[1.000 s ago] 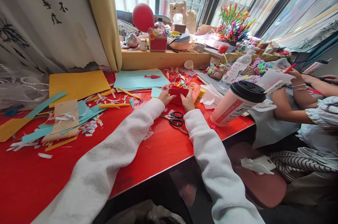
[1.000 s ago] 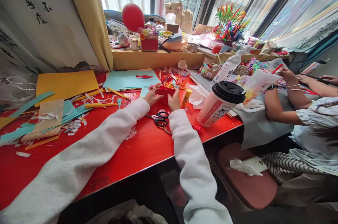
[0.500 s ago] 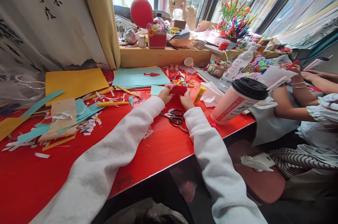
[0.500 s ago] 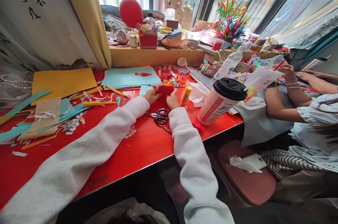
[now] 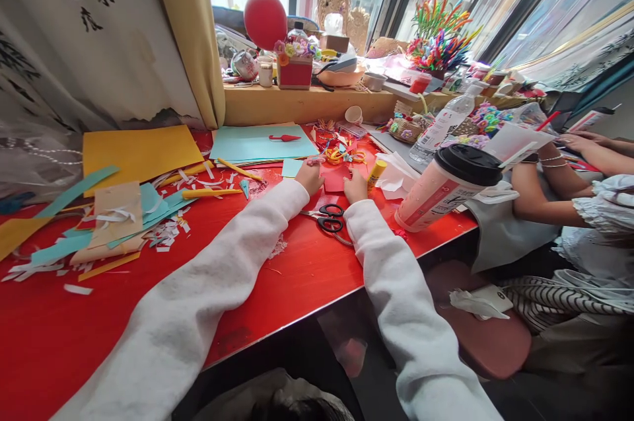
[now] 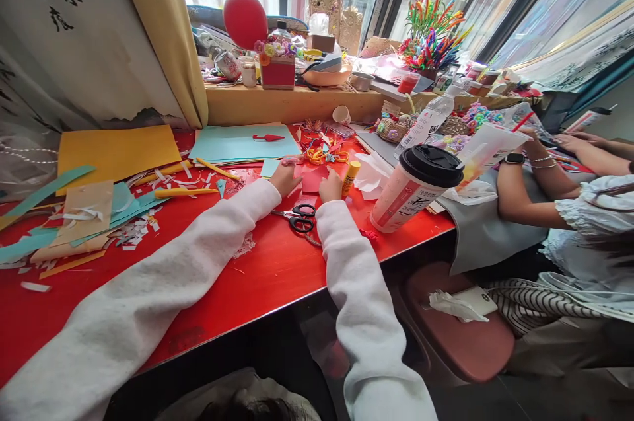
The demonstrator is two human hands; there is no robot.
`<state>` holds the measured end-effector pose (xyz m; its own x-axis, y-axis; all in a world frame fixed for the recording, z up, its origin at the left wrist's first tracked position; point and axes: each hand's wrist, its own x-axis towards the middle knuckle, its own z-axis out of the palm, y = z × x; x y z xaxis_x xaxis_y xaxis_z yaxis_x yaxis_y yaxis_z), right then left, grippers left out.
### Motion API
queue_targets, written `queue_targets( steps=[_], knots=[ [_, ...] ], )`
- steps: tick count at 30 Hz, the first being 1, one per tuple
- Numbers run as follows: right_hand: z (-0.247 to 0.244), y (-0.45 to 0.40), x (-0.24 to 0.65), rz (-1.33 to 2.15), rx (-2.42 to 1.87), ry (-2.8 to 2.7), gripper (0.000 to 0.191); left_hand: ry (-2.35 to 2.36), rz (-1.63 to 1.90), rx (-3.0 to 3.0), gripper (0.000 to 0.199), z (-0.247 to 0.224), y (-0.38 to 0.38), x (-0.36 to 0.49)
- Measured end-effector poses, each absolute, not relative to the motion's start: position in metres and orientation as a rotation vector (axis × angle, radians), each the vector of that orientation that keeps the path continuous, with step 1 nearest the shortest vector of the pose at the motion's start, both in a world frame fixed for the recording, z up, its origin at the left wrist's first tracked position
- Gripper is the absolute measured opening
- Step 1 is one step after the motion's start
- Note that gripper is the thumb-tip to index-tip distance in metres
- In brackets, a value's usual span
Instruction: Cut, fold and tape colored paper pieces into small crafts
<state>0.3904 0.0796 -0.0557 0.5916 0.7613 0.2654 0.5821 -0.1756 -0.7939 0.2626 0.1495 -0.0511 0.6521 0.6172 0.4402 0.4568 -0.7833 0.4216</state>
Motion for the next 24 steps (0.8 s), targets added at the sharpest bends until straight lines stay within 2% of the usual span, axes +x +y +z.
queue_targets(
  steps=[4,7,14,16,20,24],
  knots=[
    [-0.055,0.079,0.388,0.185,-1.957,-1.134,0.041,0.728,0.646,2.838,0.035,-0.049,0.146,0.256],
    [-0.054,0.08,0.387,0.161,-1.998,-1.154,0.045,0.667,0.491,2.954,0.04,-0.049,0.143,0.255],
    [-0.055,0.079,0.382,0.11,-2.003,-1.235,0.053,0.714,0.497,2.957,0.046,-0.046,0.147,0.259],
    [-0.053,0.079,0.38,0.095,-1.989,-1.247,0.052,0.756,0.607,2.909,0.048,-0.03,0.152,0.256],
    [-0.047,0.079,0.376,-0.007,-1.85,-1.262,0.045,0.903,0.959,2.581,0.034,0.029,0.159,0.23],
    [-0.043,0.078,0.371,-0.152,-1.623,-1.283,0.035,0.932,0.934,2.395,0.026,0.088,0.142,0.182]
  ],
)
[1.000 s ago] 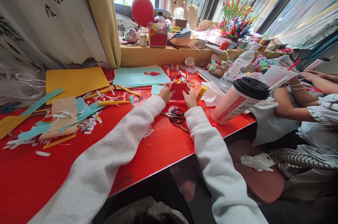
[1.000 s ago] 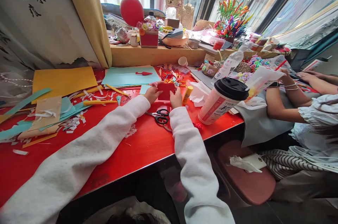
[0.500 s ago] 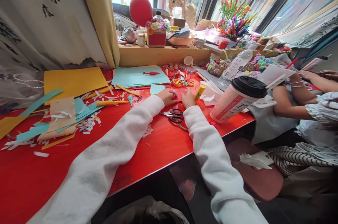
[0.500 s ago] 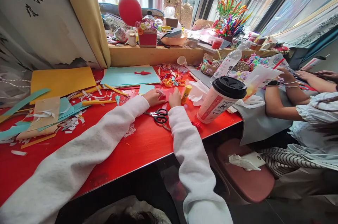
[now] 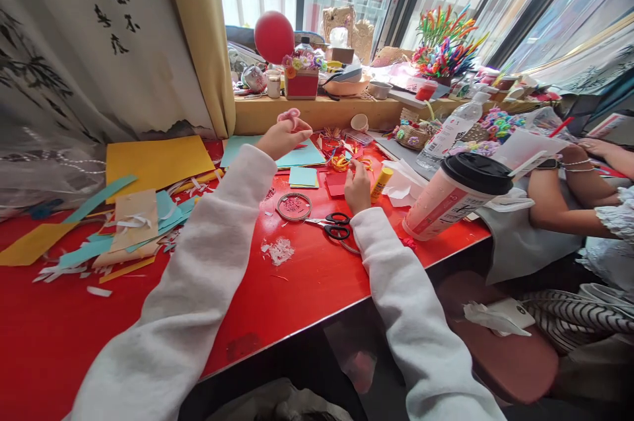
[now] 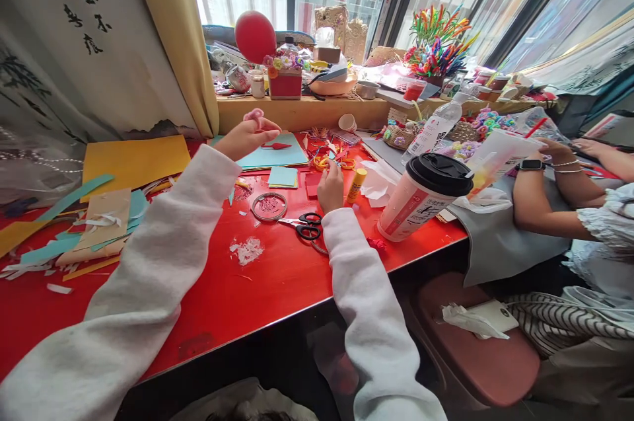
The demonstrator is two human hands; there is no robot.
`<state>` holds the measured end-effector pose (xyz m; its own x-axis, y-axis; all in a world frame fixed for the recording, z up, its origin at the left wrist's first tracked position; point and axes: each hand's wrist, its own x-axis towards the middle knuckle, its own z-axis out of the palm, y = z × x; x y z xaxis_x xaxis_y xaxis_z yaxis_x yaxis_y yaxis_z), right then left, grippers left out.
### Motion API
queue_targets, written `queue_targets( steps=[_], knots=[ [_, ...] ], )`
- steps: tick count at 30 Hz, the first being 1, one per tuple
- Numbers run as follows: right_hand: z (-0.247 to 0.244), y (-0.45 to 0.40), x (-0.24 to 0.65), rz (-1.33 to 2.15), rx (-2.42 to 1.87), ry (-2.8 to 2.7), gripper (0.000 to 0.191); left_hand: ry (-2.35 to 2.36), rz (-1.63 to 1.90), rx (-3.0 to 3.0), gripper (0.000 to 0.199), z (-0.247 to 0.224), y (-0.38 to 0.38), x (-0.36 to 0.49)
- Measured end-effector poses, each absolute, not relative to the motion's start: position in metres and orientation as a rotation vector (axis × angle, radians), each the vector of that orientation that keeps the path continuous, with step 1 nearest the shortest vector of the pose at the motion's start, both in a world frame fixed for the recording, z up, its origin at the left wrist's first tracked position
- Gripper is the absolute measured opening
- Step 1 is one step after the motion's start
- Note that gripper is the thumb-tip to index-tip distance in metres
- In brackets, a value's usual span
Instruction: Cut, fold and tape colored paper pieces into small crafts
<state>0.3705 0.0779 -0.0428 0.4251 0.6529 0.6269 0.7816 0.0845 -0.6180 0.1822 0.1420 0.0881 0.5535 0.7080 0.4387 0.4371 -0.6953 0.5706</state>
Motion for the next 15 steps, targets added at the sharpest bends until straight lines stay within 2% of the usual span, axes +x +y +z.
queue_targets(
  steps=[4,7,11,14,15],
  knots=[
    [-0.042,0.076,0.366,-0.265,-1.537,-1.354,0.028,0.848,0.585,2.298,0.025,0.111,0.11,0.14],
    [-0.041,0.073,0.365,-0.291,-1.505,-1.413,0.024,0.974,0.501,2.265,0.025,0.112,0.095,0.119],
    [-0.035,0.067,0.363,-0.213,-1.476,-1.423,0.023,1.05,0.641,2.318,0.028,0.117,0.068,0.102],
    [-0.03,0.062,0.359,-0.071,-1.451,-1.394,0.025,0.888,0.813,2.37,0.033,0.131,0.011,0.096],
    [-0.03,0.061,0.357,-0.016,-1.446,-1.362,0.027,0.761,0.77,2.415,0.035,0.135,-0.014,0.094]
  ],
)
